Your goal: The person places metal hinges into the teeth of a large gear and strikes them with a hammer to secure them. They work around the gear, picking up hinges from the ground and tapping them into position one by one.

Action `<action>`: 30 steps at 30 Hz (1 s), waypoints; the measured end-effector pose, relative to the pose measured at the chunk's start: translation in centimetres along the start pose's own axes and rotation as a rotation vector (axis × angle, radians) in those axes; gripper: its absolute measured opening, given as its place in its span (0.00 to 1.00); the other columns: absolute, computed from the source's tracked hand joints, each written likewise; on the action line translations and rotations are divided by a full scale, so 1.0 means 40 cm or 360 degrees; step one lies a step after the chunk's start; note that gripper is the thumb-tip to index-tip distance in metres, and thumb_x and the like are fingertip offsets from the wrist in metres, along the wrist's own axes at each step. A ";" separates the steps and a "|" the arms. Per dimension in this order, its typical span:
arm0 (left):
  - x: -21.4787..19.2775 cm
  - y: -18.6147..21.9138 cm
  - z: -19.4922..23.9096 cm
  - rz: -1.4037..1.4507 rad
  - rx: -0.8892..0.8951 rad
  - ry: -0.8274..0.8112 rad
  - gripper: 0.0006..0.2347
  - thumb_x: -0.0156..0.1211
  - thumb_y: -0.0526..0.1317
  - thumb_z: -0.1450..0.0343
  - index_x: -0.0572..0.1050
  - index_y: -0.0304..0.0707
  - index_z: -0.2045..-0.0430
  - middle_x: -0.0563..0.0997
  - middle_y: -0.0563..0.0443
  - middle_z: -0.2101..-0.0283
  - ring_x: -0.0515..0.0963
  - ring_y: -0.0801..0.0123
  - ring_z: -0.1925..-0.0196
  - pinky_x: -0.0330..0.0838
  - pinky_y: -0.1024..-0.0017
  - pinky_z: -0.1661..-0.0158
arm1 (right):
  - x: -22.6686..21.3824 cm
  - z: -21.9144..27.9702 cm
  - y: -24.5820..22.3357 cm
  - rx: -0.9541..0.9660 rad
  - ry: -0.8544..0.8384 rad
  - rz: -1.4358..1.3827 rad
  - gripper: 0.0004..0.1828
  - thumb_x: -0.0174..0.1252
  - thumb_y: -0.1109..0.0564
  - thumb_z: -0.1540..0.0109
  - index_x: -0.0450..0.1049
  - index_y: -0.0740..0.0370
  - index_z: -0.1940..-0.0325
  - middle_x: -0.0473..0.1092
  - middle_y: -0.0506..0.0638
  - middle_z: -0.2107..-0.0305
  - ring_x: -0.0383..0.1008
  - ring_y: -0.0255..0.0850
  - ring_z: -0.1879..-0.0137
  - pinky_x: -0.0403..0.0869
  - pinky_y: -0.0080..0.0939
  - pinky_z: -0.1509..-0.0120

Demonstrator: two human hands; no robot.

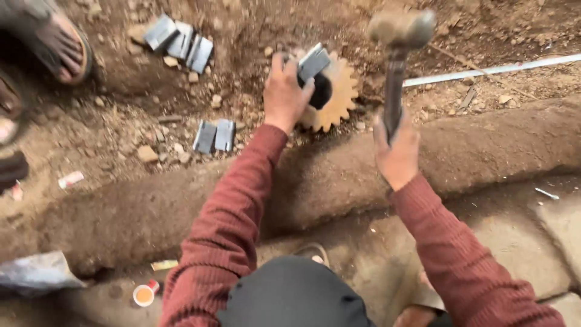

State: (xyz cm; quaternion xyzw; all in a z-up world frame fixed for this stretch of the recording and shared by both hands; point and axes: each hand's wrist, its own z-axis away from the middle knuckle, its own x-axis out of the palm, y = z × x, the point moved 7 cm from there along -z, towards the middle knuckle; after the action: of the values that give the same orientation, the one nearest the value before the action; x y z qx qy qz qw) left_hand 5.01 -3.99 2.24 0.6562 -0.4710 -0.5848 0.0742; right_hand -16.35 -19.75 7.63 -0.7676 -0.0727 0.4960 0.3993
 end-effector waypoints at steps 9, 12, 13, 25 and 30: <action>-0.010 0.004 -0.020 -0.0468 0.0263 0.0121 0.30 0.78 0.56 0.35 0.72 0.35 0.48 0.72 0.35 0.46 0.73 0.47 0.46 0.74 0.46 0.49 | 0.064 0.113 0.130 0.0482 -0.0446 0.0122 0.13 0.55 0.52 0.33 0.64 0.64 0.55 0.72 0.58 0.80 0.76 0.47 0.77 0.74 0.50 0.72; -0.021 0.038 -0.094 -0.0527 0.0587 -0.0173 0.39 0.70 0.31 0.48 0.72 0.54 0.36 0.68 0.34 0.35 0.66 0.42 0.37 0.74 0.49 0.52 | 0.061 0.122 0.153 0.0637 -0.0540 0.0186 0.15 0.56 0.50 0.33 0.64 0.64 0.56 0.73 0.61 0.79 0.77 0.49 0.76 0.75 0.51 0.69; 0.031 0.019 -0.112 -0.0837 0.0802 -0.0215 0.38 0.70 0.30 0.47 0.71 0.65 0.39 0.68 0.44 0.33 0.65 0.45 0.33 0.72 0.42 0.51 | 0.061 0.118 0.155 0.0600 -0.0537 0.0162 0.15 0.56 0.49 0.33 0.64 0.64 0.56 0.73 0.61 0.79 0.77 0.50 0.75 0.75 0.52 0.68; 0.049 0.014 -0.087 -0.0337 0.0147 -0.0448 0.23 0.77 0.47 0.35 0.73 0.37 0.51 0.77 0.46 0.46 0.76 0.58 0.43 0.73 0.55 0.45 | 0.037 0.090 0.107 0.0709 -0.0598 -0.0069 0.14 0.55 0.48 0.33 0.68 0.63 0.58 0.69 0.49 0.79 0.68 0.37 0.78 0.71 0.42 0.75; 0.028 -0.003 -0.070 -0.0014 0.0328 -0.0062 0.33 0.78 0.40 0.40 0.68 0.39 0.40 0.79 0.45 0.47 0.78 0.56 0.45 0.75 0.58 0.46 | 0.022 0.014 0.026 0.0709 -0.0568 -0.0265 0.16 0.48 0.45 0.31 0.68 0.61 0.57 0.66 0.44 0.80 0.64 0.33 0.82 0.69 0.37 0.81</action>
State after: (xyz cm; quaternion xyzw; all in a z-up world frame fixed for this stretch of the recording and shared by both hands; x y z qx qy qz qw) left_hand 7.26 -5.99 2.22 0.6510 -0.5271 -0.5462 -0.0056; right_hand -16.68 -19.70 6.18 -0.5532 -0.0939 0.5924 0.5781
